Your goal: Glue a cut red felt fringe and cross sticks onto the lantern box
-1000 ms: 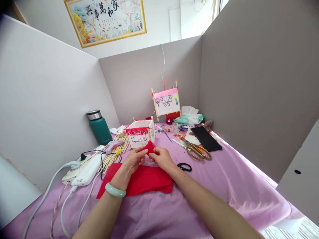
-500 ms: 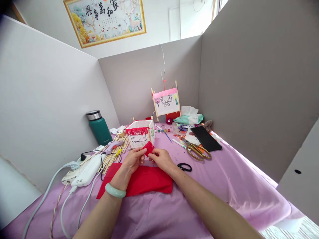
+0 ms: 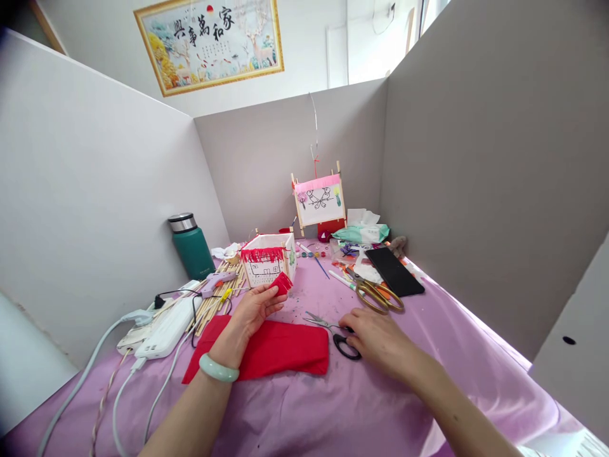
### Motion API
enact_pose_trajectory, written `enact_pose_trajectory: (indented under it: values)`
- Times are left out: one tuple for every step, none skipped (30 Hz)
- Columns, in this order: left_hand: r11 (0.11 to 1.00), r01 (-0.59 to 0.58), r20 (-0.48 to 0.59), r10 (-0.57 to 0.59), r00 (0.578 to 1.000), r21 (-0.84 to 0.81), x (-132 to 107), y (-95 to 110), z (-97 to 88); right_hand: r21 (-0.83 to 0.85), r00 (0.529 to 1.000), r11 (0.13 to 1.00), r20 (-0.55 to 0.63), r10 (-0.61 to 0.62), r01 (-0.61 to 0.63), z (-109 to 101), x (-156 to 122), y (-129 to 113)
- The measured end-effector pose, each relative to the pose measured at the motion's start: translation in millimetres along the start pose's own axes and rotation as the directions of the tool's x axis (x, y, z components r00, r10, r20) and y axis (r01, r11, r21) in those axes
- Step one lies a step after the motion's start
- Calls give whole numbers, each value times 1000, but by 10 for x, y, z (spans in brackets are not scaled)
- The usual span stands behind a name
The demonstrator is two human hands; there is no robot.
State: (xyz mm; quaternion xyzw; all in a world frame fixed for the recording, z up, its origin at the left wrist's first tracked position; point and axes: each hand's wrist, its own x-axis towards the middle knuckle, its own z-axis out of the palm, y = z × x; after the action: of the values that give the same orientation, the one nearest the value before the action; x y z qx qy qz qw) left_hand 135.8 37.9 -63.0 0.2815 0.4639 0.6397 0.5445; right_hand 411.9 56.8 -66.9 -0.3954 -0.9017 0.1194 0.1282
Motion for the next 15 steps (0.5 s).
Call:
enact_pose_trajectory:
  values:
    - [1000,0,3,0,1000,0,4,0,-1,-17,1000,1000,11,12,-12,1,-30,4]
    - [1000,0,4,0,1000,-1,7,0,-2,-40,999,999,25,25,-24,-3,-53,1]
    - [1000,-1,4,1,1000,-5,9,0,-3,-66,999,997,39,36,-33,-13,-70,-4]
    - [1000,-2,1,2,1000,-9,11,-1,-5,-91,998,995,51,42,-37,-28,-82,-6]
    - [1000,-2,-3,2,1000,-12,11,-1,-6,-108,997,993,59,44,-38,-48,-91,-2]
    - [1000,-2,-8,2,1000,-14,8,-1,-7,-115,997,993,60,46,-39,-71,-95,9]
    - [1000,-3,-11,3,1000,-18,4,0,-8,-106,997,993,55,51,-45,-95,-94,29]
    - [1000,-4,-12,4,1000,-22,-1,2,-7,-73,997,996,46,58,-55,-120,-84,56]
    - [1000,-6,-12,6,1000,-26,-8,5,-6,-7,997,998,40,68,-68,-143,-64,86]
    - [999,-7,-11,7,1000,-31,-15,9,-4,100,996,991,40,79,-83,-164,-34,114]
    - [999,-7,-10,7,1000,-37,-22,14,-1,248,995,964,44,89,-97,-180,8,136]
    - [999,-6,-10,6,1000,-42,-27,18,1,418,995,903,46,93,-104,-189,60,147]
    - [999,-4,-9,4,1000,-48,-31,23,3,581,995,807,46,91,-101,-190,120,144]
    - [998,-5,-9,4,1000,-56,-34,27,4,712,996,696,47,81,-90,-182,185,126]
    - [998,-4,-8,4,1000,-63,-34,30,3,801,997,594,48,61,-75,-164,251,95]
